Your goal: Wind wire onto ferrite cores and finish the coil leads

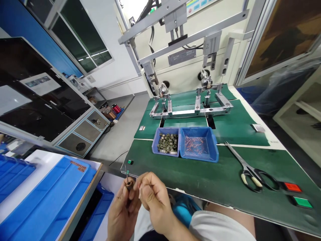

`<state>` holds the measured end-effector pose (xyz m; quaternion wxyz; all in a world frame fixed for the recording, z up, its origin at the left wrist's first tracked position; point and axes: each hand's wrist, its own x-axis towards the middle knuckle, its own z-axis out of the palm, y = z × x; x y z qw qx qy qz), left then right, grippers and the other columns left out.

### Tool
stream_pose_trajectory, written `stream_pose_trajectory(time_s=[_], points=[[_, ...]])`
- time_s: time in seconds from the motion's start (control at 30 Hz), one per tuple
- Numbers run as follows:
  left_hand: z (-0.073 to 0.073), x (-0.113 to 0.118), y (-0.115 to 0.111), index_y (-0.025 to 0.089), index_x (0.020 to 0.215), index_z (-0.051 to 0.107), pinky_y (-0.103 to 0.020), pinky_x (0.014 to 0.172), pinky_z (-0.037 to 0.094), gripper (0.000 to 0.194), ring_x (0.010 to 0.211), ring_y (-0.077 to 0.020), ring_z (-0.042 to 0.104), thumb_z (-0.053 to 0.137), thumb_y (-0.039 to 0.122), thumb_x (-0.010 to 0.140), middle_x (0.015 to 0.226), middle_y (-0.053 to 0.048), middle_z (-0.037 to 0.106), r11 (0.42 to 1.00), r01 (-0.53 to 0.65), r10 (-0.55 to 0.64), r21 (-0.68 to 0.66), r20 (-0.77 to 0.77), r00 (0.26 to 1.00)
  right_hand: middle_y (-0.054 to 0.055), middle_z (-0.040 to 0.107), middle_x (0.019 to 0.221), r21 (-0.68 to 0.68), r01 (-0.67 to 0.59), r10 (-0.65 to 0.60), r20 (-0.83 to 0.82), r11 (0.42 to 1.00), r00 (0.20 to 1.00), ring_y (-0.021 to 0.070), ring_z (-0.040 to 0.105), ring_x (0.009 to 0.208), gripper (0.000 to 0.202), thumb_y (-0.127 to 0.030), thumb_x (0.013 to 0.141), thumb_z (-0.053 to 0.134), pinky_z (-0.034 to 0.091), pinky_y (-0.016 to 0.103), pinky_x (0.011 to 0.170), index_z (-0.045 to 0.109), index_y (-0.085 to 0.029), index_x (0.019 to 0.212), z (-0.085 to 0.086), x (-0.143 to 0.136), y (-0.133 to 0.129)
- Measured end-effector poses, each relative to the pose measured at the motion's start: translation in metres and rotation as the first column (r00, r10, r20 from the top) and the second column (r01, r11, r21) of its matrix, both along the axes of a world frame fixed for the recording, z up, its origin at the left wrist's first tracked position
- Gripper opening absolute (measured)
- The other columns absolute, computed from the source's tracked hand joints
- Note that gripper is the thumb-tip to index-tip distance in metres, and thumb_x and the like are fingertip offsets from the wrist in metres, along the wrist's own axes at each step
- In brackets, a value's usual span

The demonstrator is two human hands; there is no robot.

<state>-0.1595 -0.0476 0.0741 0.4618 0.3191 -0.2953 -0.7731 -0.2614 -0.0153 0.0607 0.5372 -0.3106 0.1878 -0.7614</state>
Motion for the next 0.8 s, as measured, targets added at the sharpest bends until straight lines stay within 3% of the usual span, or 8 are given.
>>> stream_pose_trajectory(time_s=[0.13,0.2,0.27,0.33,0.4,0.53,0.7,0.8], points=[[0.003,0.012,-0.007,0.020,0.088,0.074,-0.016,0.039,0.021,0.035,0.043,-0.0025,0.024,0.083,0.047,0.067,0.056,0.007,0.044,1.000,-0.024,0.024,0.005,0.032,0.999,-0.010,0.033,0.060,0.069,-0.216,0.214,0.035,0.974,0.976,0.0008,0.016,0.041,0.042,-0.054,0.090,0.061,0.012,0.018,0.040,0.044,-0.019,0.074,-0.006,-0.004,0.020],[-0.001,0.018,-0.009,0.020,0.092,0.074,-0.017,0.039,0.017,0.036,0.043,-0.0027,0.018,0.082,0.047,0.069,0.054,0.008,0.040,0.996,0.024,-0.018,-0.089,0.063,0.998,-0.012,0.026,0.054,0.144,-0.358,0.351,0.075,0.922,0.933,0.0015,0.014,0.041,0.045,-0.057,0.086,0.065,0.010,0.018,0.041,0.044,-0.020,0.074,-0.015,-0.007,0.032],[-0.007,0.022,-0.009,0.019,0.083,0.073,-0.018,0.043,0.017,0.032,0.045,-0.0038,0.018,0.083,0.044,0.068,0.052,0.008,0.036,0.973,0.092,-0.054,-0.210,0.180,0.982,-0.013,0.023,0.051,0.221,-0.413,0.403,0.091,0.883,0.911,0.0021,0.012,0.040,0.046,-0.057,0.083,0.068,0.008,0.019,0.041,0.043,-0.020,0.073,-0.022,-0.012,0.042],[-0.013,0.021,-0.008,0.016,0.068,0.066,-0.021,0.048,0.020,0.035,0.050,-0.0061,0.023,0.083,0.046,0.068,0.053,0.007,0.037,0.941,0.167,-0.061,-0.294,0.339,0.939,-0.013,0.022,0.049,0.285,-0.337,0.345,0.024,0.897,0.938,0.0031,0.012,0.041,0.048,-0.059,0.081,0.068,0.008,0.020,0.042,0.042,-0.021,0.070,-0.023,-0.018,0.049],[-0.018,0.018,-0.007,0.016,0.060,0.057,-0.024,0.052,0.021,0.043,0.054,-0.0087,0.026,0.080,0.052,0.068,0.055,0.005,0.037,0.915,0.231,-0.065,-0.331,0.445,0.893,-0.011,0.026,0.051,0.334,-0.177,0.239,-0.155,0.926,0.959,0.0050,0.018,0.045,0.051,-0.062,0.081,0.065,0.012,0.022,0.045,0.042,-0.020,0.065,-0.018,-0.023,0.051],[-0.027,0.016,-0.011,0.020,0.056,0.042,-0.027,0.051,0.018,0.051,0.053,-0.0095,0.022,0.077,0.054,0.068,0.055,0.007,0.029,0.897,0.281,-0.104,-0.341,0.456,0.884,-0.005,0.035,0.056,0.347,-0.024,0.207,-0.498,0.937,0.842,0.0090,0.030,0.054,0.056,-0.069,0.085,0.054,0.020,0.026,0.051,0.053,-0.017,0.063,-0.006,-0.025,0.047],[-0.035,0.022,-0.017,0.021,0.059,0.042,-0.027,0.052,0.021,0.048,0.054,-0.0108,0.025,0.080,0.049,0.064,0.057,0.006,0.033,0.864,0.345,-0.217,-0.367,0.347,0.912,-0.006,0.034,0.057,0.350,0.001,0.173,-0.464,0.937,0.869,0.0092,0.028,0.052,0.053,-0.067,0.088,0.051,0.019,0.026,0.051,0.066,-0.017,0.078,-0.011,-0.018,0.044],[-0.038,0.022,-0.015,0.020,0.058,0.041,-0.026,0.051,0.021,0.048,0.054,-0.0104,0.025,0.081,0.046,0.066,0.056,0.006,0.030,0.906,0.282,-0.178,-0.314,0.322,0.930,-0.004,0.040,0.058,0.332,0.051,0.134,-0.511,0.942,0.849,0.0102,0.032,0.053,0.051,-0.064,0.089,0.050,0.024,0.025,0.051,0.068,-0.018,0.081,-0.016,-0.014,0.041]])
